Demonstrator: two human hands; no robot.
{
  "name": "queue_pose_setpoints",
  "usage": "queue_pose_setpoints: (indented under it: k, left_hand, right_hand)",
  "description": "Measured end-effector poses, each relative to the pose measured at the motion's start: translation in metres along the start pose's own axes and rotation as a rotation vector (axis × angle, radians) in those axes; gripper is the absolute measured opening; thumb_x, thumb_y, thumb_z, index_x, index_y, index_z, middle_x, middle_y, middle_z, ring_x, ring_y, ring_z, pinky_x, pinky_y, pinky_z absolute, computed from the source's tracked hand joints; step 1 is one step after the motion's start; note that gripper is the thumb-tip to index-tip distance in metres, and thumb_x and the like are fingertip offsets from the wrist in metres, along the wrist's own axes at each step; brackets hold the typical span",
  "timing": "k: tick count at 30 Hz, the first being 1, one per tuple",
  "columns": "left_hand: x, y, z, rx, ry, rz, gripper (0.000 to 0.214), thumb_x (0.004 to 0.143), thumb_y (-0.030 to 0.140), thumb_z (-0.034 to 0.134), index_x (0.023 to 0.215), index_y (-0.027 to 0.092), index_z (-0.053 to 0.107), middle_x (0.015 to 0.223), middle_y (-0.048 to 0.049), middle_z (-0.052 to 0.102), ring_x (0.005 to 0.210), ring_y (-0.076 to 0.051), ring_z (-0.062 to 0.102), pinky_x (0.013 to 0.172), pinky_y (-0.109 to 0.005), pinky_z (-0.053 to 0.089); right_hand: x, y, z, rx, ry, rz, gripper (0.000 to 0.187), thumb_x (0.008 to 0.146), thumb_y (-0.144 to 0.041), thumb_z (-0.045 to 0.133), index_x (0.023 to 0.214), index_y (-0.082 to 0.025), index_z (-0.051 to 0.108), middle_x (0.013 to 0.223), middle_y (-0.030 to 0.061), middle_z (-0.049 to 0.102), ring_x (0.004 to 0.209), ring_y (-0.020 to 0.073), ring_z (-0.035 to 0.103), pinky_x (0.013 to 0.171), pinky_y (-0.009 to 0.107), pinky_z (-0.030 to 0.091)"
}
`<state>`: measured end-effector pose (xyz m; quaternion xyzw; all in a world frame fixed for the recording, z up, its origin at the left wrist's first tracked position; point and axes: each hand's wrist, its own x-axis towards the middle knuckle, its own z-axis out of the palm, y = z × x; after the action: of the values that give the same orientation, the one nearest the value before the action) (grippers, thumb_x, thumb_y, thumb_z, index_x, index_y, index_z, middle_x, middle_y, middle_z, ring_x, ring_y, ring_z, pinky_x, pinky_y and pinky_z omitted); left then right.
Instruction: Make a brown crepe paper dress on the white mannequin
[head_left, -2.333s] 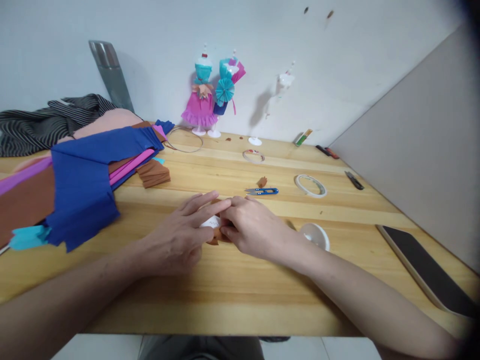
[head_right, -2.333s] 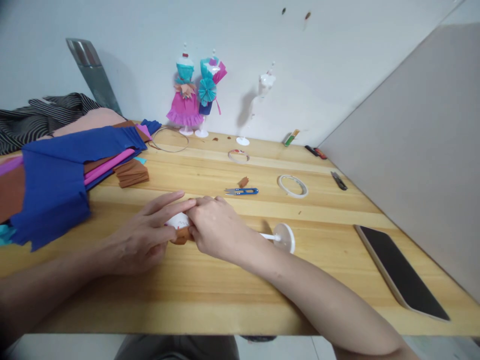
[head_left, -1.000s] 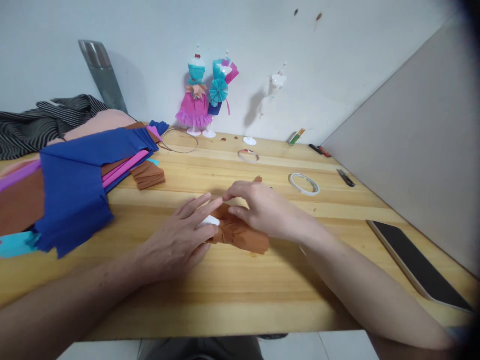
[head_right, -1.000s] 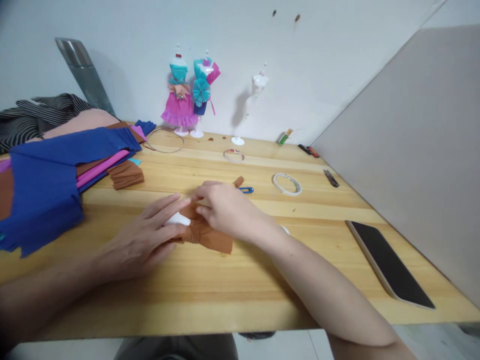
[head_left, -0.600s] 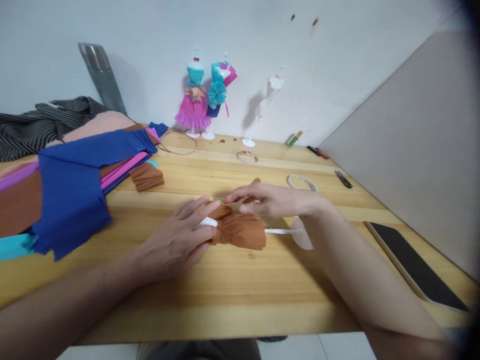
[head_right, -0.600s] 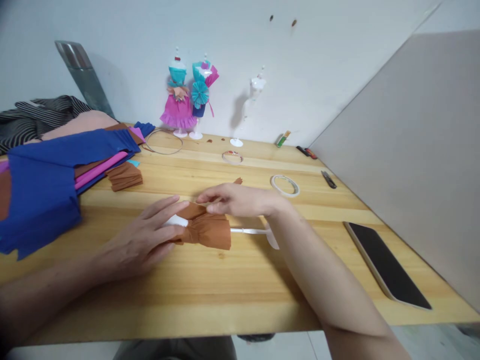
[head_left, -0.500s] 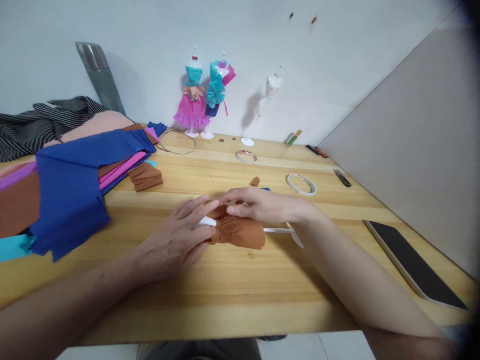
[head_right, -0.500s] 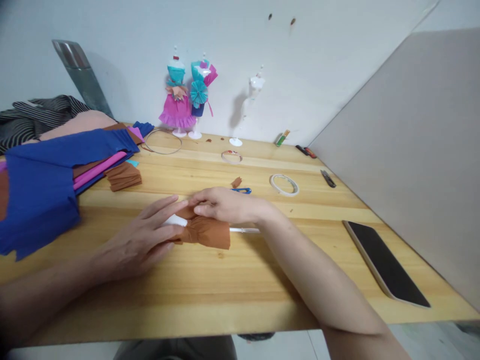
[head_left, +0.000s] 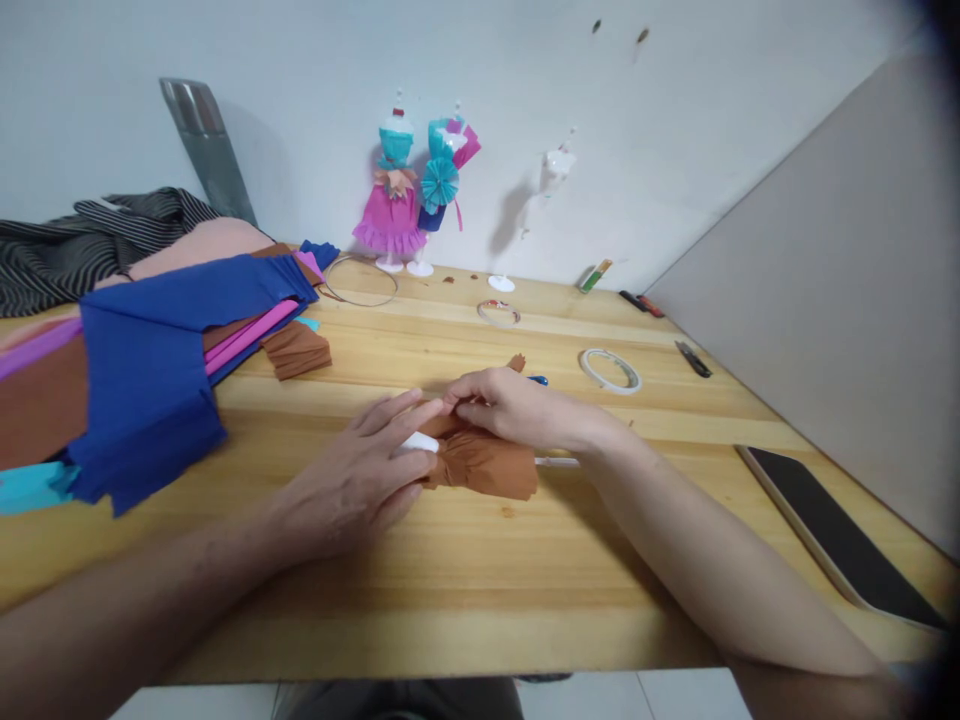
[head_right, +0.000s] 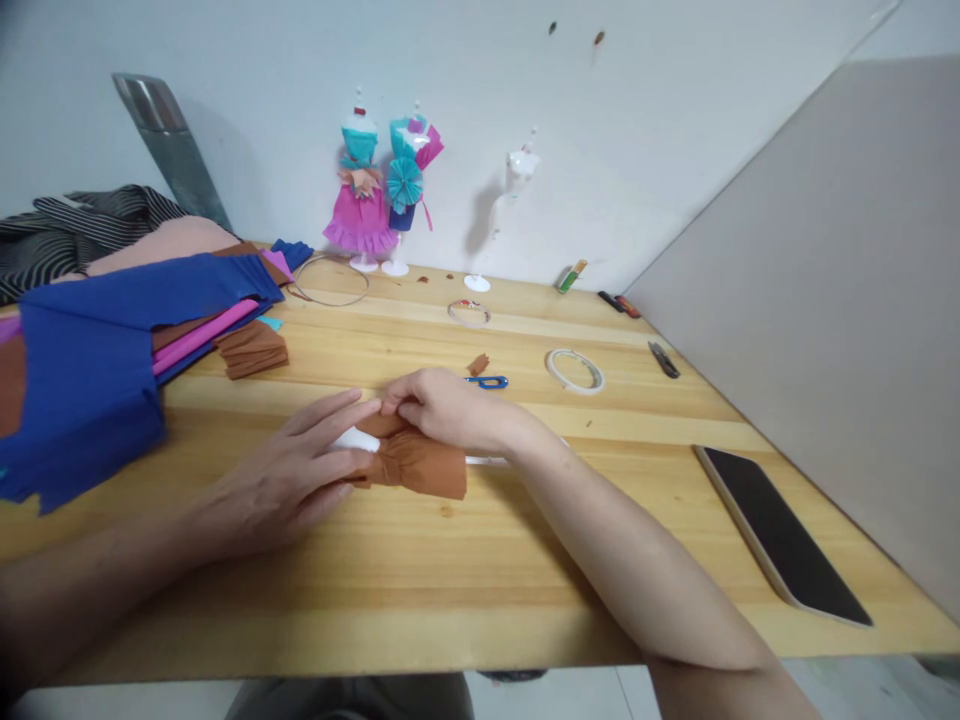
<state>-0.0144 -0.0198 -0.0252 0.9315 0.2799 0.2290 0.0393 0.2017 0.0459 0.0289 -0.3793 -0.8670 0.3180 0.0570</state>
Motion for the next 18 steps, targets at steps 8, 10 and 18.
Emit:
queue_pose_setpoints:
  k: [8,10,18]
  left_hand:
    - [-0.0006,0.0001,0.0014,0.004,0.018,-0.012,0.022,0.085,0.011,0.048,0.098,0.017,0.064,0.141,-0.0148,0.041,0.139,-0.029,0.025,0.112,-0.050,0.029]
    - [-0.0006,0.0004,0.0014,0.002,0.018,-0.017,0.021,0.085,0.011,0.048,0.097,0.017,0.064,0.141,-0.0157,0.040,0.139,-0.030,0.025,0.112,-0.050,0.029]
    - [0.0011,0.0024,-0.0018,-0.028,-0.003,-0.047,0.023,0.087,0.012,0.046,0.099,0.018,0.065,0.142,-0.0164,0.040,0.139,-0.031,0.027,0.110,-0.051,0.032]
  right_hand:
    - [0.0000,-0.0090,0.0037,0.066,-0.001,-0.012,0.027,0.080,-0.004,0.045,0.080,-0.014,0.070,0.082,0.0039,0.072,0.072,0.0142,0.062,0.067,0.024,0.044]
    - [-0.0003,-0.0102,0.0047,0.097,0.008,-0.046,0.028,0.079,-0.004,0.045,0.080,-0.014,0.070,0.080,0.0032,0.072,0.072,0.0140,0.062,0.067,0.024,0.044]
    - [-0.0036,-0.0100,0.0021,0.139,-0.007,-0.020,0.024,0.076,-0.007,0.050,0.080,-0.012,0.072,0.075,0.0038,0.072,0.068,0.0142,0.063,0.061,0.023,0.044]
